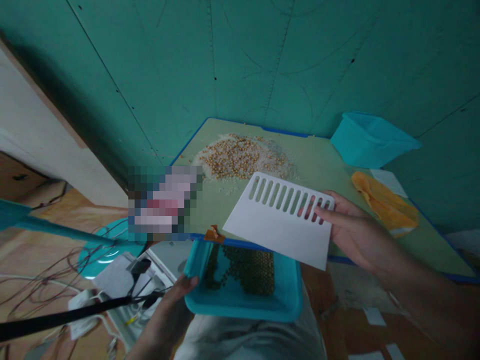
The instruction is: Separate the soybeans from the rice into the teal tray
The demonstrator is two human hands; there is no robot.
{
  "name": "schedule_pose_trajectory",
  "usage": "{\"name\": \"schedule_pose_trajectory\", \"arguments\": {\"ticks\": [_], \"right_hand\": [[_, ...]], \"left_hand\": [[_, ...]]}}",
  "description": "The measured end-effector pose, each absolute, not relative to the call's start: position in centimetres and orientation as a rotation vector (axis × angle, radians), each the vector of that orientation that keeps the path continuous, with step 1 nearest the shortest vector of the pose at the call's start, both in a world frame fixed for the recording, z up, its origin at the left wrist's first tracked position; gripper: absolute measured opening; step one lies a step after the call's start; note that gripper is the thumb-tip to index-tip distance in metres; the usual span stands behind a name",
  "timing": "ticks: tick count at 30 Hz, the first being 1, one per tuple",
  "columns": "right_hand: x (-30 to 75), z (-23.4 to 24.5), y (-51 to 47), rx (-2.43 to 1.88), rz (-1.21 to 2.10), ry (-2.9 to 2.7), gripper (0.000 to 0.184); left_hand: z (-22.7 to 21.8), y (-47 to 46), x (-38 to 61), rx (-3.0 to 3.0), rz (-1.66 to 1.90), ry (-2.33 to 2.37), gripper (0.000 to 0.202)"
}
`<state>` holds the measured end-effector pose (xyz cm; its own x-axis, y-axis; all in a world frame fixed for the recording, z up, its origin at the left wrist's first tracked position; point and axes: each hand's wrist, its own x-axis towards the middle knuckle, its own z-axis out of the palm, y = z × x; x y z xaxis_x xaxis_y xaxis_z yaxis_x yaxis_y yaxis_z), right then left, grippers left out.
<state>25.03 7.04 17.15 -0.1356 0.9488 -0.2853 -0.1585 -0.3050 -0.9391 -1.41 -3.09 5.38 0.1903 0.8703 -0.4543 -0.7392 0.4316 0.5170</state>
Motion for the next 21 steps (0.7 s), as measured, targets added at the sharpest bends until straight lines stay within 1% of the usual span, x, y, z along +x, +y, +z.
{"name": "schedule_pose_trajectory", "arguments": {"ticks": [2,5,12,17,21], "right_hand": [[25.4,17.1,7.3,-1.209,1.557,-0.992,0.013],[25.8,17.3,8.0,-1.190,1.477,-1.000,0.015],[27.0,19.0,11.5,-1.105,1.207,-1.146,0.017],[27.3,18.7,13.4,-1.104,1.183,-1.159,0.014],[26.8,17.9,13.7,-1.120,1.176,-1.176,0.017]], "left_hand": [[5.1,-3.2,-1.5,0.200,1.109,0.766,0.026],[5.0,-3.3,-1.6,0.202,1.108,0.757,0.027],[5.6,-3.6,-1.4,0.149,1.121,0.763,0.024],[5.3,-3.8,-1.7,0.178,1.113,0.742,0.022],[5.5,-3.9,-1.6,0.186,1.102,0.708,0.024]]}}
